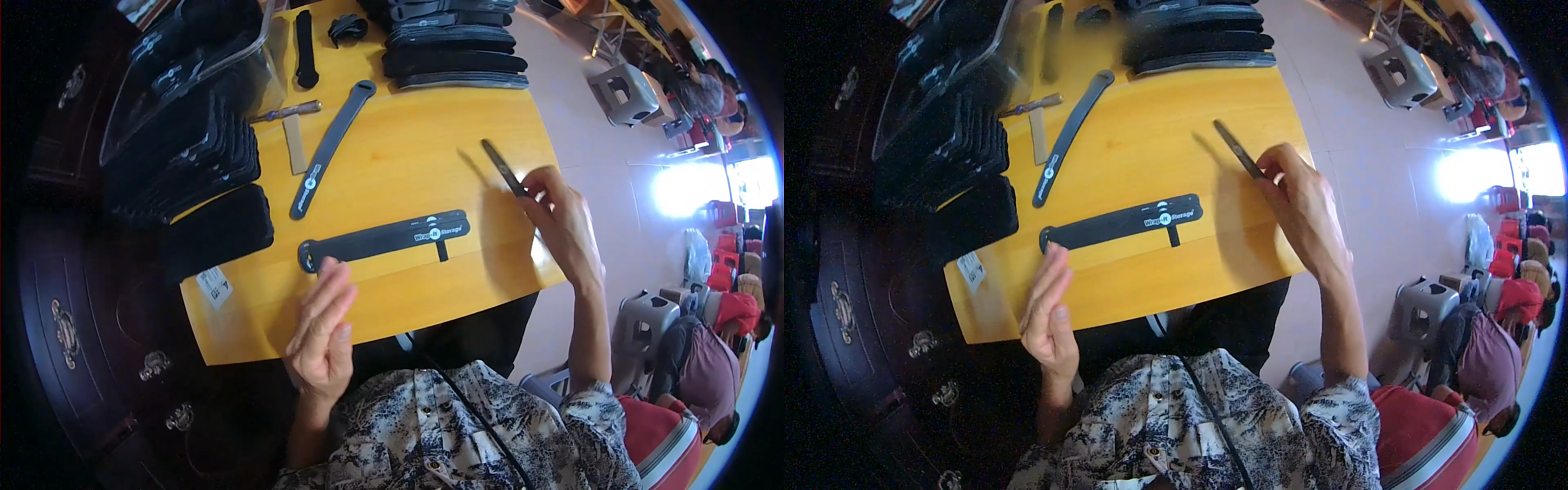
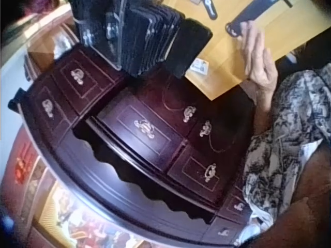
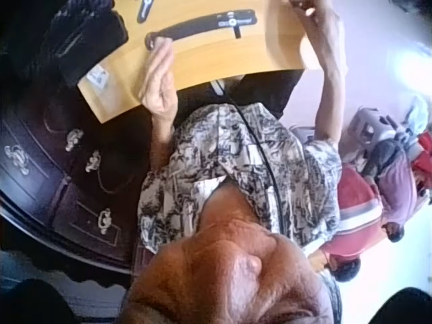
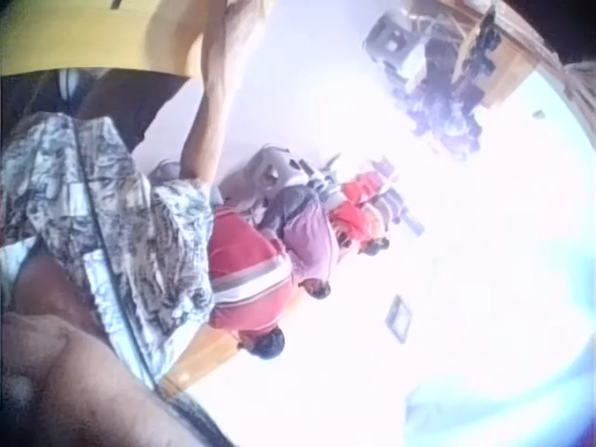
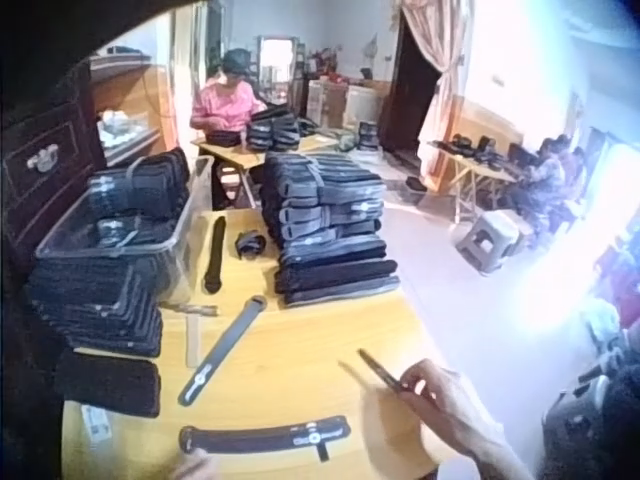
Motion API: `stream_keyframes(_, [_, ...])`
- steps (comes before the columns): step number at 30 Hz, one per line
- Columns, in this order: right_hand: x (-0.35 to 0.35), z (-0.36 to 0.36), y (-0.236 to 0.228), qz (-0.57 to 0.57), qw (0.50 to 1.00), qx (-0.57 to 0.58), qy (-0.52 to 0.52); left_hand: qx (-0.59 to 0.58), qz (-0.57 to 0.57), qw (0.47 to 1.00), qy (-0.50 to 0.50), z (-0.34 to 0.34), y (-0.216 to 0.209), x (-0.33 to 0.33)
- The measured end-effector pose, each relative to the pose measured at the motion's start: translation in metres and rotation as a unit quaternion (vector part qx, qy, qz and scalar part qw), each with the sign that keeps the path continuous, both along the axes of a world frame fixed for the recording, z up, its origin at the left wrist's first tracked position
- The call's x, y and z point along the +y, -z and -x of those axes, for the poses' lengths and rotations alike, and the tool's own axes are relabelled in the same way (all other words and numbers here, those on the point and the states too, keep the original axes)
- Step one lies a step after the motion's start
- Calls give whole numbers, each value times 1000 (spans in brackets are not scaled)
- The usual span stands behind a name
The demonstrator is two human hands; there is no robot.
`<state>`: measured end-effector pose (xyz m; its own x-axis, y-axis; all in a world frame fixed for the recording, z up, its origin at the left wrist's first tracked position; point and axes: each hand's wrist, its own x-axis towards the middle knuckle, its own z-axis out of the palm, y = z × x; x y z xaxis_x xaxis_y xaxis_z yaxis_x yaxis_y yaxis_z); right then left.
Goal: Inspecting and organizing hook-and-loop cable straps at a manufacturing workbench.
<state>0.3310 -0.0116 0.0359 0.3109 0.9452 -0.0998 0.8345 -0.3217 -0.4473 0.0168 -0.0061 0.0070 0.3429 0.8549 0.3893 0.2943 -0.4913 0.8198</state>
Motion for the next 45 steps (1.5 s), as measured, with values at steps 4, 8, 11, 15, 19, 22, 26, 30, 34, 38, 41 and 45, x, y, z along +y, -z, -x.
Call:
stream_keyframes(4, [-45, 31, -11, -161, 879, 440, 88, -106, 252, 956, 105, -18, -5, -31])
stream_keyframes(8, [-62, 64, 11, -186, 725, 645, 152, -180, 373, 900, 135, -29, 5, -45])
stream_keyframes(11, [-63, 81, 25, -193, 687, 677, 177, -233, 417, 871, 110, -25, 2, -42])
stream_keyframes(15, [-62, 96, 36, -185, 684, 680, 191, -312, 455, 831, 75, -12, 5, -38])
stream_keyframes(19, [-61, 100, 36, -156, 697, 673, 192, -187, 384, 903, -42, -18, 3, -36])
stream_keyframes(22, [-61, 86, 36, -169, 721, 649, 176, -146, 381, 906, -112, -3, 0, -26])
stream_keyframes(26, [-57, 70, 32, -135, 768, 591, 208, -129, 355, 915, -139, 18, 2, -11])
stream_keyframes(30, [-54, 68, 25, -68, 807, 553, 197, -58, 346, 927, -130, 22, 1, 1])
stream_keyframes(34, [-51, 63, 21, -40, 837, 517, 173, -123, 383, 910, -98, 32, 1, 8])
stream_keyframes(38, [-54, 59, 28, -65, 872, 461, 151, -114, 377, 916, -77, 34, 4, 12])
stream_keyframes(41, [-54, 60, 31, -74, 875, 446, 170, -88, 334, 933, -104, 29, 5, 14])
stream_keyframes(45, [-47, 63, 33, -82, 880, 434, 176, -35, 295, 943, -150, 25, 8, 17])
